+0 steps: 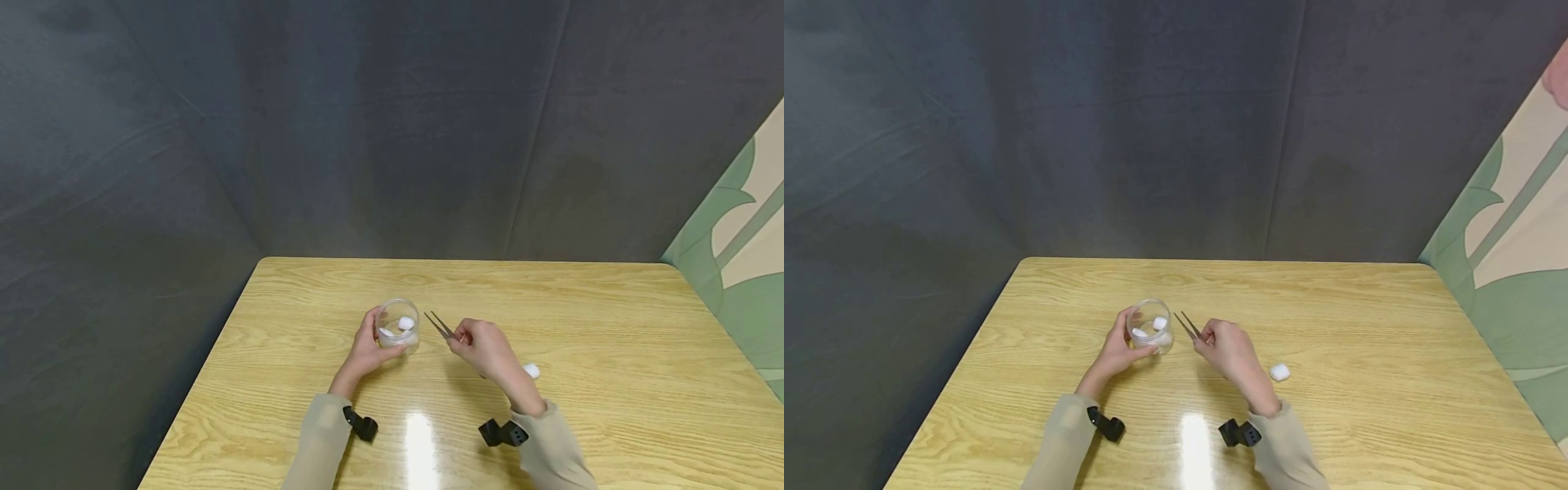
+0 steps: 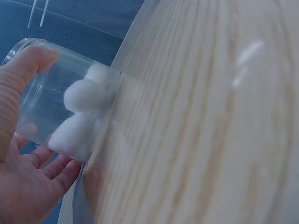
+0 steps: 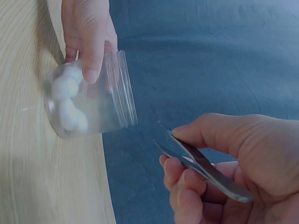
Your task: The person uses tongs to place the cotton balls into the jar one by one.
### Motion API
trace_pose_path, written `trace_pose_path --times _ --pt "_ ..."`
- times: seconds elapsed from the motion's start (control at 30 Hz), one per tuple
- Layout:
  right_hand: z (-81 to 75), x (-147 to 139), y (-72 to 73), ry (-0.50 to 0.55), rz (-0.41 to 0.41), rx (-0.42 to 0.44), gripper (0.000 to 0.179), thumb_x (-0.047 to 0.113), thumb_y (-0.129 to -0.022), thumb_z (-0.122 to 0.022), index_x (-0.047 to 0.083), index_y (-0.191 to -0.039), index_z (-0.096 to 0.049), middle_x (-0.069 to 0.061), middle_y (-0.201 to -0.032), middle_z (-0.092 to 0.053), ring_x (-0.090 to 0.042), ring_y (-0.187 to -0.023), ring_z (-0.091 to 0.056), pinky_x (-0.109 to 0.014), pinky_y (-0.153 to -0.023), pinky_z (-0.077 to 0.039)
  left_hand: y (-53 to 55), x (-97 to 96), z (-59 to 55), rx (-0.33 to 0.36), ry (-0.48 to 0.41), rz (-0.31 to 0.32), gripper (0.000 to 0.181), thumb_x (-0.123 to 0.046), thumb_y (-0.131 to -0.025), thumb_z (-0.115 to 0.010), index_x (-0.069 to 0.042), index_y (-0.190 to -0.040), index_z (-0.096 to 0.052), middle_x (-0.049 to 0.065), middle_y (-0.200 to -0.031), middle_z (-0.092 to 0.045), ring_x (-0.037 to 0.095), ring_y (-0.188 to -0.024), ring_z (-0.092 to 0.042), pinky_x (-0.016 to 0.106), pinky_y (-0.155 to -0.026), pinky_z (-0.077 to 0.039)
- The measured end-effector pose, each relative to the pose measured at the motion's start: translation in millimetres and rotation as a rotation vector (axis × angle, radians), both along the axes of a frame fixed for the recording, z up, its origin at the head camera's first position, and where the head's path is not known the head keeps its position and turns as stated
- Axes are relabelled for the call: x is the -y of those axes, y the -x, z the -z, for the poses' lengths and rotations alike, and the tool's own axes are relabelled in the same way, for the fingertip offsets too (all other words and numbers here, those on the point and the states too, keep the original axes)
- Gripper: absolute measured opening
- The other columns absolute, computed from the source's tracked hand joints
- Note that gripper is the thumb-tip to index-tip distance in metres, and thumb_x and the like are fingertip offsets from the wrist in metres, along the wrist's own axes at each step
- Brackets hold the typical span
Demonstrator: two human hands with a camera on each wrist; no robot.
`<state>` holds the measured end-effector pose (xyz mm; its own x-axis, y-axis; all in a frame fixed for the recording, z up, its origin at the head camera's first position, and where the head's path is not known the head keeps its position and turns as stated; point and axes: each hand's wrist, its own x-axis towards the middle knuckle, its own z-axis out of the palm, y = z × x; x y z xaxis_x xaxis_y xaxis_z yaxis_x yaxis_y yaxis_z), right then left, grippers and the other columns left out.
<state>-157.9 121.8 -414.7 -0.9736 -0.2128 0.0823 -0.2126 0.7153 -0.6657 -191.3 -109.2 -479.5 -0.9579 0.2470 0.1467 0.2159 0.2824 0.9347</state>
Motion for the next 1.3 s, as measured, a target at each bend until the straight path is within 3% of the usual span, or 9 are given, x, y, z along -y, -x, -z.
trace_pose_path --times 0.07,0.27,0.6,0.73,0.97,1.3 --pt "0.2 -2 -0.9 0.002 0.005 0.013 0.010 0.009 -0.084 -0.065 0.005 -0.077 -0.060 0.002 -0.060 -0.050 -0.009 -0.045 -0.039 -0.024 -0.042 -0.033 1.8 0.4 3.8 0.000 0.005 -0.005 0.079 -0.002 -0.073 -0.076 0.008 -0.137 -0.031 0.031 -0.134 -0.039 0.045 -0.118 -0.040 0.047 -0.089 -0.038" --pt "1.7 -11 -2.8 0.006 0.015 0.029 0.009 0.009 -0.085 -0.064 0.004 -0.079 -0.061 0.002 -0.062 -0.051 -0.010 -0.047 -0.040 -0.024 -0.045 -0.034 15.0 3.3 33.4 -0.001 0.006 -0.023 0.082 -0.006 -0.073 -0.079 -0.001 -0.139 -0.031 0.025 -0.137 -0.040 0.040 -0.122 -0.040 0.049 -0.091 -0.036" --pt "2.7 -25 -7.9 0.015 0.044 0.031 0.009 0.010 -0.086 -0.064 0.003 -0.081 -0.060 0.001 -0.060 -0.051 -0.010 -0.044 -0.042 -0.025 -0.042 -0.035 16.8 3.2 37.8 0.003 -0.004 -0.036 0.083 -0.010 -0.071 -0.081 -0.005 -0.138 -0.033 0.020 -0.136 -0.042 0.035 -0.120 -0.042 0.045 -0.091 -0.037" --pt "3.1 -30 -9.2 -0.002 0.055 0.033 0.010 0.010 -0.086 -0.064 0.003 -0.082 -0.061 0.001 -0.062 -0.052 -0.011 -0.048 -0.043 -0.026 -0.046 -0.036 15.8 2.3 35.3 0.009 -0.007 -0.029 0.083 -0.006 -0.073 -0.079 -0.002 -0.140 -0.031 0.023 -0.137 -0.040 0.038 -0.120 -0.041 0.046 -0.090 -0.037" --pt "5.9 -39 -10.0 -0.011 0.066 0.019 0.010 0.010 -0.085 -0.064 0.001 -0.082 -0.062 0.001 -0.063 -0.053 -0.012 -0.052 -0.043 -0.026 -0.048 -0.035 0.9 -0.3 2.0 0.011 -0.023 0.001 0.079 0.000 -0.073 -0.076 0.008 -0.137 -0.030 0.030 -0.135 -0.038 0.045 -0.119 -0.040 0.046 -0.090 -0.038" --pt "7.3 -51 -12.1 -0.020 0.080 0.011 0.009 0.010 -0.085 -0.064 0.002 -0.081 -0.062 0.001 -0.062 -0.051 -0.013 -0.052 -0.041 -0.026 -0.048 -0.033 -2.3 -1.3 -3.2 0.011 -0.012 0.001 0.077 -0.002 -0.075 -0.075 0.008 -0.137 -0.030 0.032 -0.135 -0.038 0.046 -0.119 -0.039 0.049 -0.090 -0.036"
